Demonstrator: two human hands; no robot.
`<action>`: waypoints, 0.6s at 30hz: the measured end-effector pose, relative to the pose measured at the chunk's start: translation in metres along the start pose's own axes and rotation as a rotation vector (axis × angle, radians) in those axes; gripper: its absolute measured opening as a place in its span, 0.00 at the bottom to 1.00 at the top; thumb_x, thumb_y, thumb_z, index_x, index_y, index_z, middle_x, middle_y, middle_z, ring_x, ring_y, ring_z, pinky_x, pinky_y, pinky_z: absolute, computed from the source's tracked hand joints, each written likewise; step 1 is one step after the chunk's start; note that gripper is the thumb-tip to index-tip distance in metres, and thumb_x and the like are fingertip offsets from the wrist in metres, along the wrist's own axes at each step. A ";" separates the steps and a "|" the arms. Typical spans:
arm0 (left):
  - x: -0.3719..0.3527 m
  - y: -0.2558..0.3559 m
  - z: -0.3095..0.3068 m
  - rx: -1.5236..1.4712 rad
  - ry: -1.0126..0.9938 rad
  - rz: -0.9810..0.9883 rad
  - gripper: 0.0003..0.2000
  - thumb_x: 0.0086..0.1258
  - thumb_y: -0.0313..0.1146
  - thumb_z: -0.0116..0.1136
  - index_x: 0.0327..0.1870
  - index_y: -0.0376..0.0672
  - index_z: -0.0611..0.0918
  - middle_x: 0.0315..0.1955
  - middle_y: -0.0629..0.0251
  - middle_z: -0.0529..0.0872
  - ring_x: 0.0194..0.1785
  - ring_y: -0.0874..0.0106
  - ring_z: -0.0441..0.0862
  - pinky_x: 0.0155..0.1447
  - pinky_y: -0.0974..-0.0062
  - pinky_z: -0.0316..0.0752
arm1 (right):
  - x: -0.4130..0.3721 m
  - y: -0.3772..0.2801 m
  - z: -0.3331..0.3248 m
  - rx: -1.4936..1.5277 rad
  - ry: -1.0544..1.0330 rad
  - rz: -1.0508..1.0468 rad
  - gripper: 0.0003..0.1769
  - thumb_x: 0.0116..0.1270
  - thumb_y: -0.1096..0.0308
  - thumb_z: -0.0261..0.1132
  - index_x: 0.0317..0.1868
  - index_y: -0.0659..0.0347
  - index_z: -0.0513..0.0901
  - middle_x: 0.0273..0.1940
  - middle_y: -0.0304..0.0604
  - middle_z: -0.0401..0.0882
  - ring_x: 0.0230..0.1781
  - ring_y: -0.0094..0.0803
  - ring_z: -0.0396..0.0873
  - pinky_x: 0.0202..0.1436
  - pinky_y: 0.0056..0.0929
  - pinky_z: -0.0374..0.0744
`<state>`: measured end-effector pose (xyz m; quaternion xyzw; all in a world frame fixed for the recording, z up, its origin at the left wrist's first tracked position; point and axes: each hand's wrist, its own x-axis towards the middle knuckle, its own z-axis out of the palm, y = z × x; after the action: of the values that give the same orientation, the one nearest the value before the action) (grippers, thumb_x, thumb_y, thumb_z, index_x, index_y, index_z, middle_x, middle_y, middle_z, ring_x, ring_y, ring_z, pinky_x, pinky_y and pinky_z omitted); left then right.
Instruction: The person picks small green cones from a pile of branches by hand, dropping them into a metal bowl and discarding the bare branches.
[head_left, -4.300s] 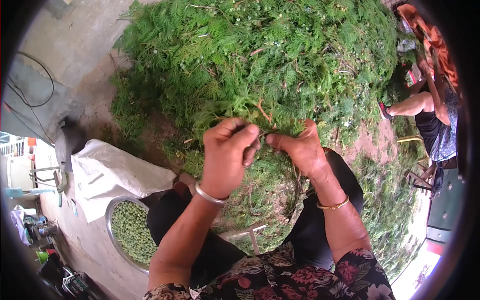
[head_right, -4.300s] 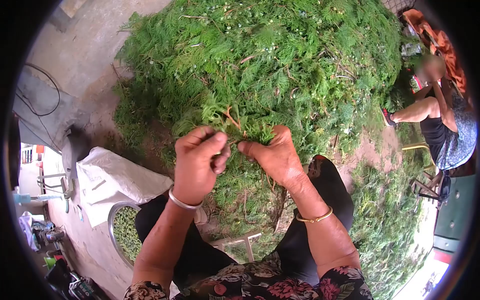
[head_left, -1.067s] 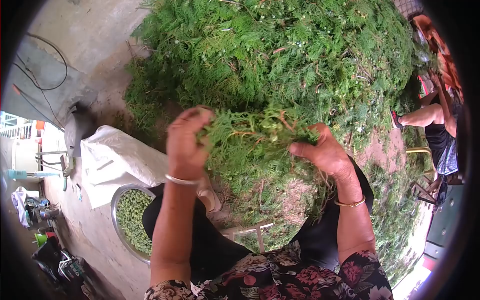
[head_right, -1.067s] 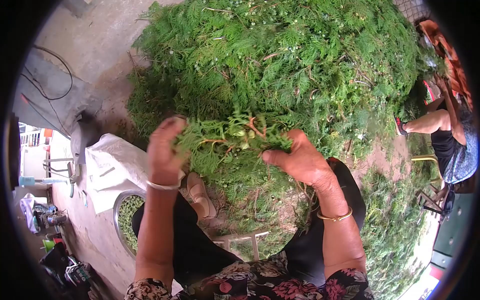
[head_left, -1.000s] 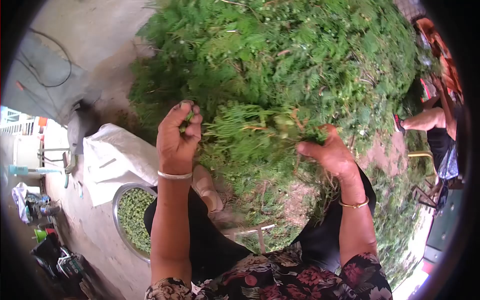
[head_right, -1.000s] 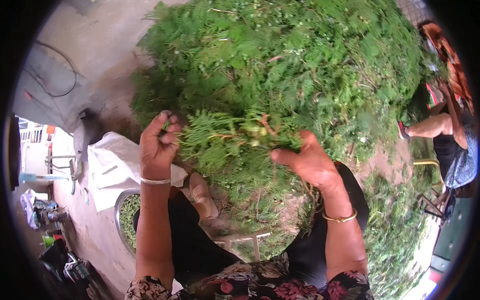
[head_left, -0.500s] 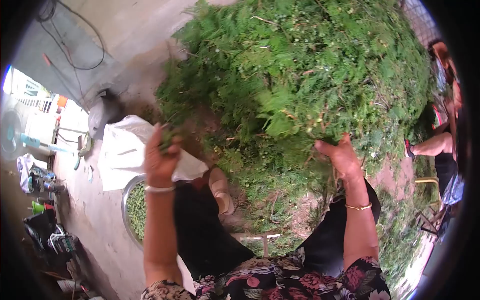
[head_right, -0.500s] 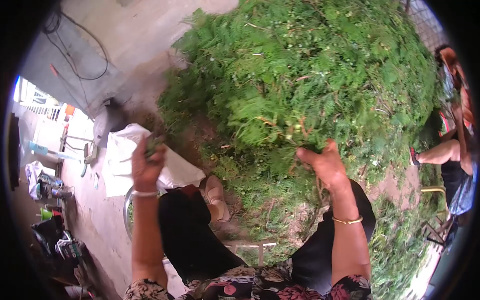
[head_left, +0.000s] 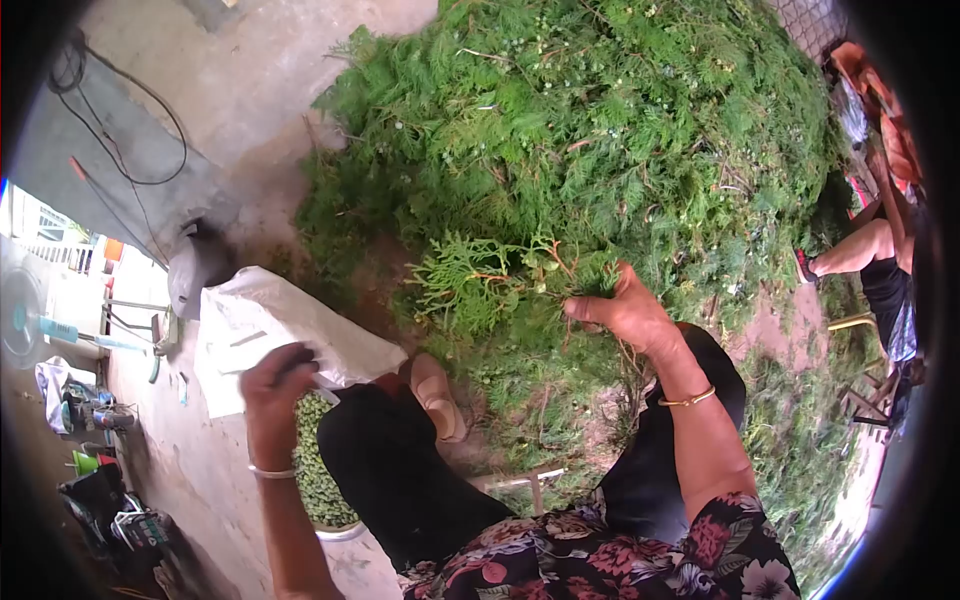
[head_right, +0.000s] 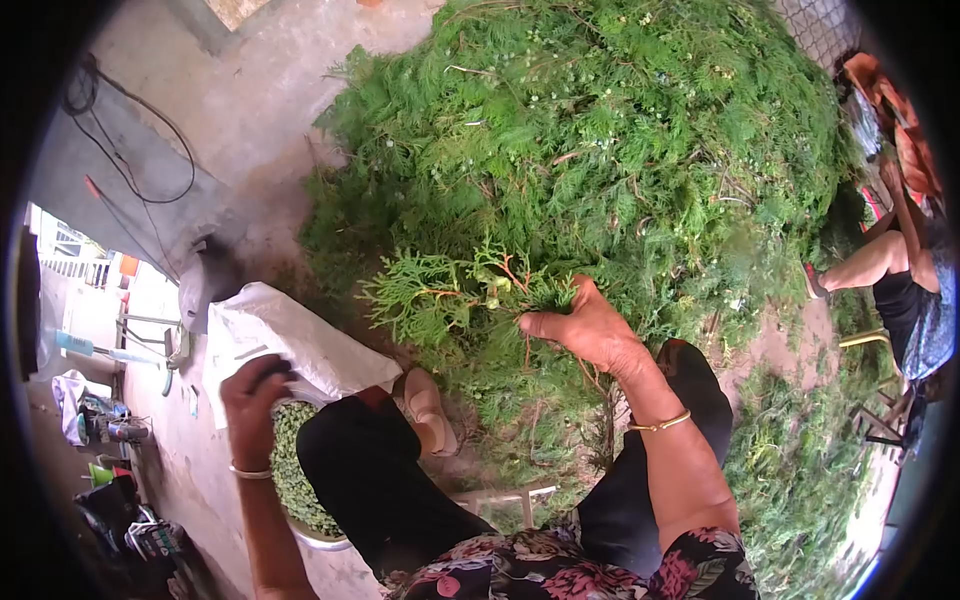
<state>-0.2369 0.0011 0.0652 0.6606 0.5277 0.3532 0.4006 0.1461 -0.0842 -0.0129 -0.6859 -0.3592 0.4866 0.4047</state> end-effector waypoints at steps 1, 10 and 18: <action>0.000 0.022 0.027 -0.081 -0.210 -0.020 0.12 0.60 0.22 0.56 0.43 0.25 0.80 0.36 0.53 0.85 0.35 0.70 0.83 0.38 0.77 0.79 | -0.002 -0.003 0.002 -0.009 0.000 0.027 0.46 0.47 0.51 0.78 0.54 0.75 0.65 0.39 0.51 0.78 0.43 0.34 0.75 0.50 0.30 0.73; 0.057 0.007 0.167 -0.674 -0.764 -0.252 0.18 0.59 0.28 0.65 0.48 0.28 0.79 0.42 0.58 0.84 0.38 0.72 0.83 0.38 0.75 0.81 | -0.023 -0.033 -0.005 0.157 -0.293 0.081 0.38 0.50 0.65 0.77 0.59 0.68 0.69 0.45 0.43 0.81 0.46 0.29 0.77 0.54 0.28 0.74; 0.065 0.024 0.172 -0.681 -1.167 -0.237 0.24 0.50 0.19 0.68 0.52 0.30 0.77 0.45 0.62 0.83 0.49 0.72 0.79 0.54 0.73 0.74 | -0.015 -0.017 -0.001 -0.019 -0.296 0.142 0.33 0.50 0.62 0.77 0.51 0.69 0.73 0.41 0.44 0.81 0.44 0.31 0.76 0.53 0.28 0.72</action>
<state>-0.0615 0.0348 0.0160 0.5177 0.1538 0.0395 0.8407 0.1412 -0.0909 0.0089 -0.6341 -0.3703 0.6063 0.3055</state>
